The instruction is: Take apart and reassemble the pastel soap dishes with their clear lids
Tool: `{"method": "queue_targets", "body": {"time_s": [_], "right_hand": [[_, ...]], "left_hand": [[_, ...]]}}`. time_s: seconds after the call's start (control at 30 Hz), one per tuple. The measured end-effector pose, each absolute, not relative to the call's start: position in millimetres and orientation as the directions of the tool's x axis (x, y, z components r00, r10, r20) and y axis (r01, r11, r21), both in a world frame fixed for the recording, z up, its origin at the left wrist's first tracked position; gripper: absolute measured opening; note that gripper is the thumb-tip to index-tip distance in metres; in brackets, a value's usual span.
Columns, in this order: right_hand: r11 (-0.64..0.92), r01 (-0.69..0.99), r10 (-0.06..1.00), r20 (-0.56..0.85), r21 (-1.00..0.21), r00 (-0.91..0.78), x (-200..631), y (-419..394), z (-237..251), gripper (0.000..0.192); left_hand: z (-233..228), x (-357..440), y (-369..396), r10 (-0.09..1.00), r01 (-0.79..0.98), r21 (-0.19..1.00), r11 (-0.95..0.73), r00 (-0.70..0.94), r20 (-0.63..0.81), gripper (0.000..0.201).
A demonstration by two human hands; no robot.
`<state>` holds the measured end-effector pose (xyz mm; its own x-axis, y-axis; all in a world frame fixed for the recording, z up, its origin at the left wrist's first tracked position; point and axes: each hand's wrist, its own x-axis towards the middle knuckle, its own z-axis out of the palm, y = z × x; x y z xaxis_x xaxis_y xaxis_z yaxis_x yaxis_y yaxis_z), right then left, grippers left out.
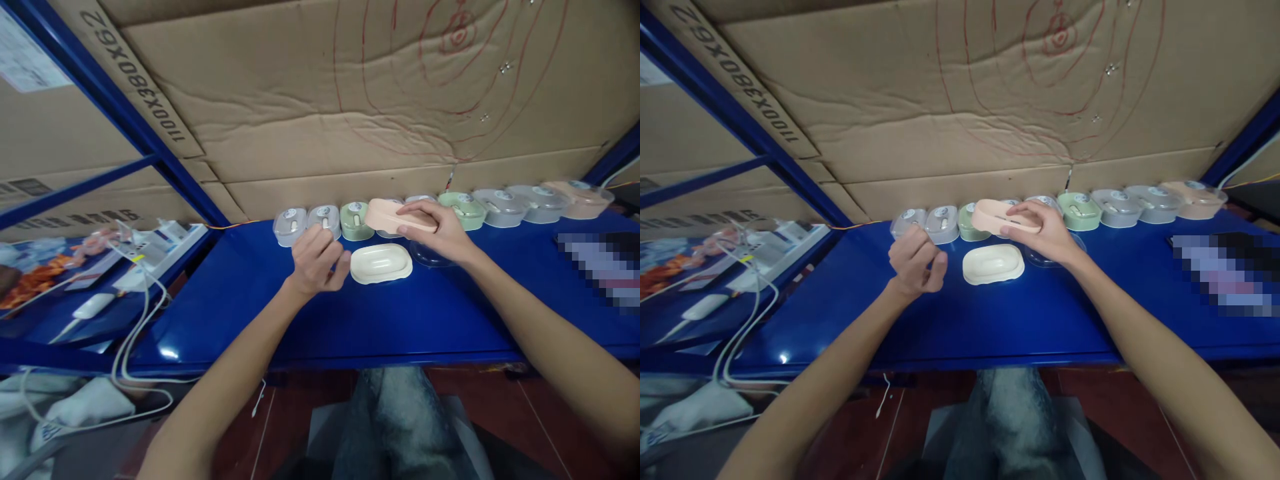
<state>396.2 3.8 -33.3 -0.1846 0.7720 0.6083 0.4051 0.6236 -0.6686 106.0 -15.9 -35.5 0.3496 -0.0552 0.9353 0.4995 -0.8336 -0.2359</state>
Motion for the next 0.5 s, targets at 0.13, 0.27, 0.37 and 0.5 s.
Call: {"method": "queue_targets", "body": {"time_s": [0.13, 0.27, 0.37, 0.5], "right_hand": [[0.600, 0.396, 0.792, 0.587, -0.696, -0.169, 397, 4, -31, 0.038], [0.518, 0.325, 0.853, 0.506, -0.792, -0.125, 399, 4, -29, 0.045], [0.464, 0.235, 0.886, 0.452, -0.854, -0.103, 402, 4, -29, 0.052], [0.455, 0.153, 0.886, 0.428, -0.877, -0.178, 408, 2, -28, 0.053]], "left_hand": [[-36, 112, -19, 0.324, 0.395, 0.219, -0.892, 0.220, 0.920, 0.042], [-42, 109, -13, 0.566, 0.344, 0.452, -0.823, 0.418, 0.711, 0.030], [-48, 108, -11, 0.575, 0.418, 0.395, -0.818, 0.582, 0.575, 0.026], [-57, 112, -14, 0.528, 0.449, 0.278, -0.849, 0.713, 0.462, 0.043]]}}
